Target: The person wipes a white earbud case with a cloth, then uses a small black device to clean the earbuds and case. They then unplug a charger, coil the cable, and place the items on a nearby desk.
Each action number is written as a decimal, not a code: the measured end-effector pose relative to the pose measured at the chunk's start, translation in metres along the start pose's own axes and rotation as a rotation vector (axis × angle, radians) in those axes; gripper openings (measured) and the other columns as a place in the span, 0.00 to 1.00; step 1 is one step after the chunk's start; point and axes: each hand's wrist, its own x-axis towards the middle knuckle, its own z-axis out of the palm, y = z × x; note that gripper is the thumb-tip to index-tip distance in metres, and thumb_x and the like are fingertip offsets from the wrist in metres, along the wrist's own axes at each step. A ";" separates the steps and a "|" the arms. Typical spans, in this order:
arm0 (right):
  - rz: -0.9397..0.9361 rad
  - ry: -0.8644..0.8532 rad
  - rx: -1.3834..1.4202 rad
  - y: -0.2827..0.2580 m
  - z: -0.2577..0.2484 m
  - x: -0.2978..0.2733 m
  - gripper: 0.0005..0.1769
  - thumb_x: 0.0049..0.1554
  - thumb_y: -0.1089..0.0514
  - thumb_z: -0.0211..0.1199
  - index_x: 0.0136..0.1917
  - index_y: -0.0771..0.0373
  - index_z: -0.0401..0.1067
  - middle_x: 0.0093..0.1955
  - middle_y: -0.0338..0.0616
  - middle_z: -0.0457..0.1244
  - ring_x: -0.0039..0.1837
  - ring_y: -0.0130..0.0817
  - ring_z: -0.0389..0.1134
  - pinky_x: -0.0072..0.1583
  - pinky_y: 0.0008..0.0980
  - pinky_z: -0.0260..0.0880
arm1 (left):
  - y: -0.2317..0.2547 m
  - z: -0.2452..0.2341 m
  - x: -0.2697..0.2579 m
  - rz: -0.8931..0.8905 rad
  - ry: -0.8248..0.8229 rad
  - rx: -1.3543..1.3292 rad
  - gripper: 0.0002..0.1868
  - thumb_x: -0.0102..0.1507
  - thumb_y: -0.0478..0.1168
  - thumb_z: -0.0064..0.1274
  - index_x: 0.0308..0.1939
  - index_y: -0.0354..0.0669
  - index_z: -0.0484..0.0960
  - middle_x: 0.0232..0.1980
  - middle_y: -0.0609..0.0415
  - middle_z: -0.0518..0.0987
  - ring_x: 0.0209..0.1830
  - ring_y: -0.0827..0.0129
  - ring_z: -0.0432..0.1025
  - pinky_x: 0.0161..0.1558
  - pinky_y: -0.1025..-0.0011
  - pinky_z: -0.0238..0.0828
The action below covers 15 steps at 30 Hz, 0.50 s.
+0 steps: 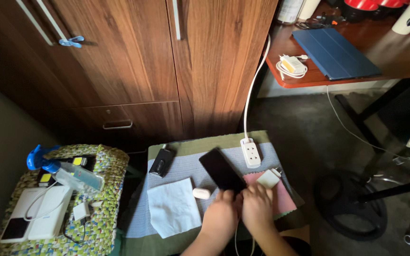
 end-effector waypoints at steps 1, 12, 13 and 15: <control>-0.028 0.058 -0.002 -0.001 -0.003 -0.003 0.05 0.45 0.57 0.68 0.33 0.58 0.74 0.42 0.42 0.67 0.56 0.47 0.67 0.57 0.44 0.60 | -0.002 0.004 -0.009 -0.165 -0.065 -0.147 0.12 0.68 0.38 0.46 0.53 0.36 0.74 0.50 0.40 0.81 0.53 0.50 0.75 0.53 0.59 0.74; 0.077 -0.018 0.114 -0.012 -0.019 -0.040 0.09 0.46 0.52 0.69 0.34 0.58 0.73 0.37 0.37 0.65 0.48 0.40 0.66 0.53 0.44 0.60 | -0.037 0.049 -0.022 -0.710 0.001 -1.799 0.17 0.69 0.36 0.34 0.57 0.33 0.73 0.55 0.44 0.81 0.52 0.58 0.81 0.56 0.64 0.80; 0.071 -0.020 0.113 -0.012 -0.019 -0.041 0.09 0.47 0.52 0.69 0.34 0.58 0.73 0.37 0.37 0.65 0.48 0.40 0.66 0.52 0.44 0.61 | -0.037 0.049 -0.019 -0.724 0.001 -1.787 0.15 0.70 0.36 0.35 0.56 0.32 0.72 0.54 0.43 0.80 0.52 0.57 0.81 0.57 0.63 0.80; 0.046 -0.053 0.118 -0.011 -0.020 -0.041 0.09 0.48 0.52 0.68 0.34 0.58 0.74 0.38 0.37 0.65 0.48 0.40 0.66 0.51 0.44 0.60 | -0.036 0.048 -0.017 -0.720 -0.006 -1.762 0.13 0.71 0.36 0.37 0.55 0.31 0.72 0.52 0.42 0.79 0.51 0.56 0.80 0.57 0.62 0.80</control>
